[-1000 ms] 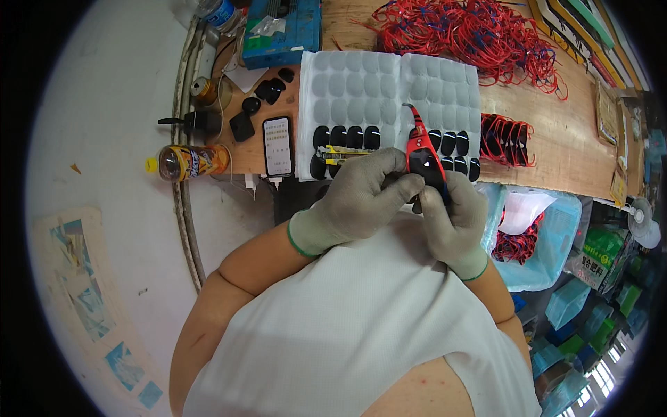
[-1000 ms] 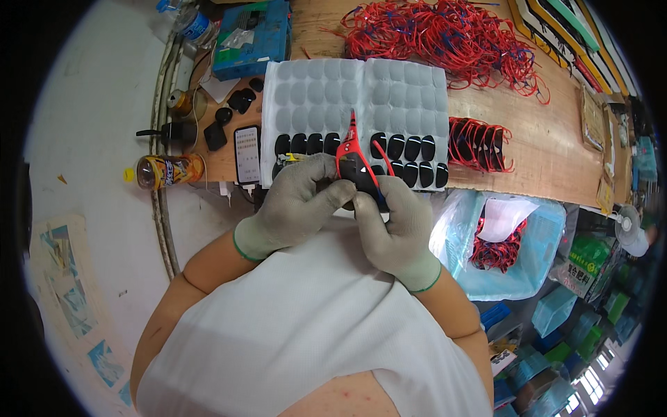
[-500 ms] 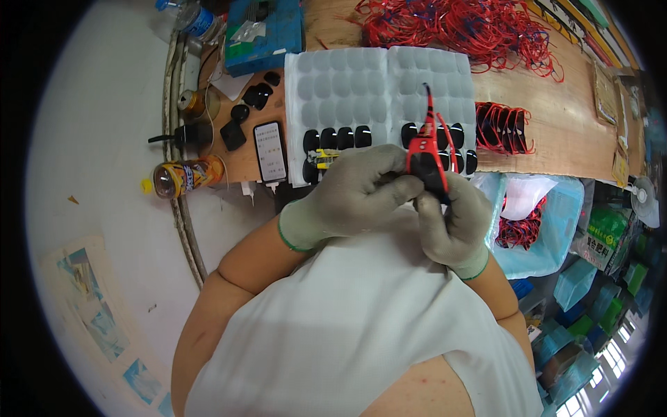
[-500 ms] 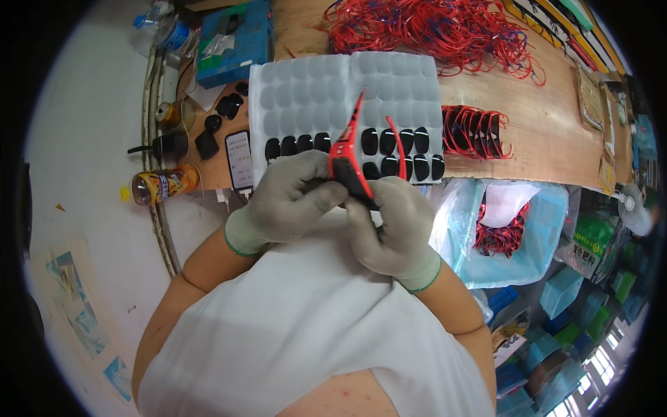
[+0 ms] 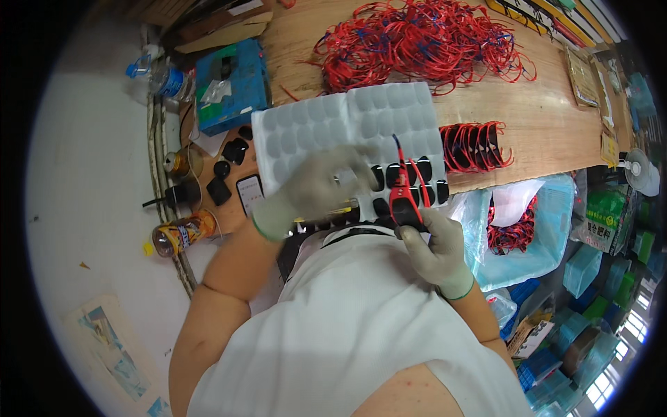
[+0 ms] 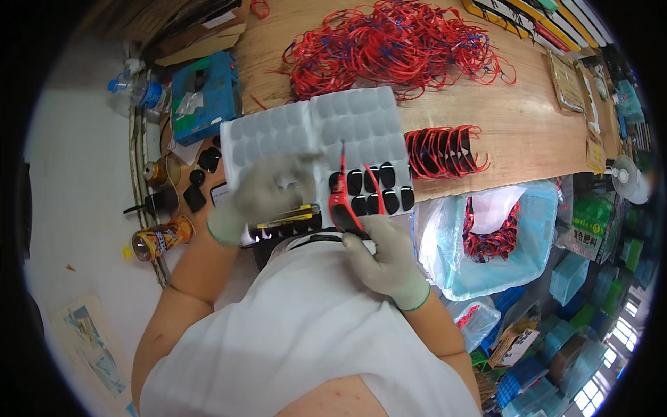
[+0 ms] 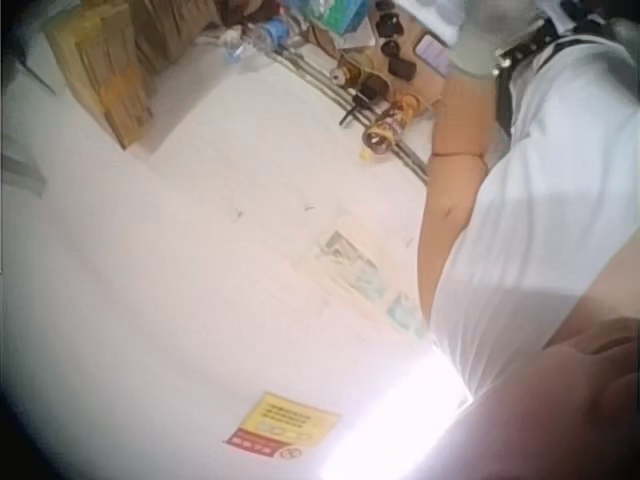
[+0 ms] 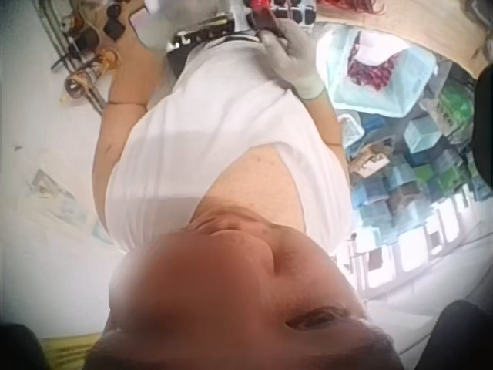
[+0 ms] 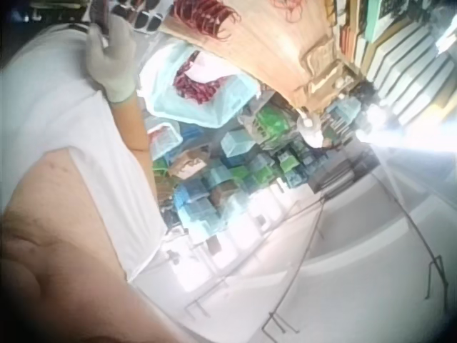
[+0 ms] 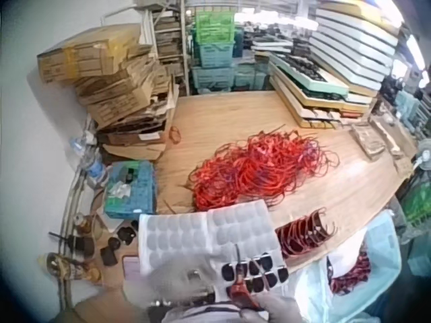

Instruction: The person repeatedly picks black oval components from a foam tray and attaches red wires to them by hand. They place each wired unit into a blue bin and continue the cycle. A smartphone and utility knife are visible on the table but not used.

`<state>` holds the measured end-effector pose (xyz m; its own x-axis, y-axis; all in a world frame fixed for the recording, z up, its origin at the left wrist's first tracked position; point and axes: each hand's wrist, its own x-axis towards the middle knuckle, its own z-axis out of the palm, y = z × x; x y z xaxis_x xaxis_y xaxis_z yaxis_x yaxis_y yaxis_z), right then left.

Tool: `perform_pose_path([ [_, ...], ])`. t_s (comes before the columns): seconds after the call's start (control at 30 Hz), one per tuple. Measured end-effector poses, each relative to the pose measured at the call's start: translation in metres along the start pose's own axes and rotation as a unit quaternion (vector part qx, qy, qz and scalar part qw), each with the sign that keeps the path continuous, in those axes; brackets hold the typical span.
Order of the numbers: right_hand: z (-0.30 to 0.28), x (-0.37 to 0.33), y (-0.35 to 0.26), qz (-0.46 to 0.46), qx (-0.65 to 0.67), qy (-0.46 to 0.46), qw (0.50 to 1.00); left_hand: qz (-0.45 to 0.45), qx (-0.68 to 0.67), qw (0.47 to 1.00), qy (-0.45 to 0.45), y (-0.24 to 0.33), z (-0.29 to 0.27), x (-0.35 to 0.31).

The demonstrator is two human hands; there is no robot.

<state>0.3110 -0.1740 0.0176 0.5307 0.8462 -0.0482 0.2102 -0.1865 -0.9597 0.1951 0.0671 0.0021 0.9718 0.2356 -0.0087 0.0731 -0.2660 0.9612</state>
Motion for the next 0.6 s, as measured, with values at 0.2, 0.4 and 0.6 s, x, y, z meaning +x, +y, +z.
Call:
perform_pose_path([
  [0.2, -0.044, -0.004, 0.037, 0.057, -0.027, 0.062, 0.996, -0.234, 0.421, 0.876, -0.004, -0.172, -0.126, 0.128],
  [0.4, -0.091, 0.023, 0.070, 0.018, -0.084, 0.105, 0.991, -0.209, 0.381, 0.845, -0.311, -0.228, -0.122, 0.150],
  [0.6, -0.215, 0.097, 0.186, 0.100, -0.223, 0.265, 0.933, -0.392, 0.364, 0.844, -0.023, -0.187, -0.134, 0.139],
])
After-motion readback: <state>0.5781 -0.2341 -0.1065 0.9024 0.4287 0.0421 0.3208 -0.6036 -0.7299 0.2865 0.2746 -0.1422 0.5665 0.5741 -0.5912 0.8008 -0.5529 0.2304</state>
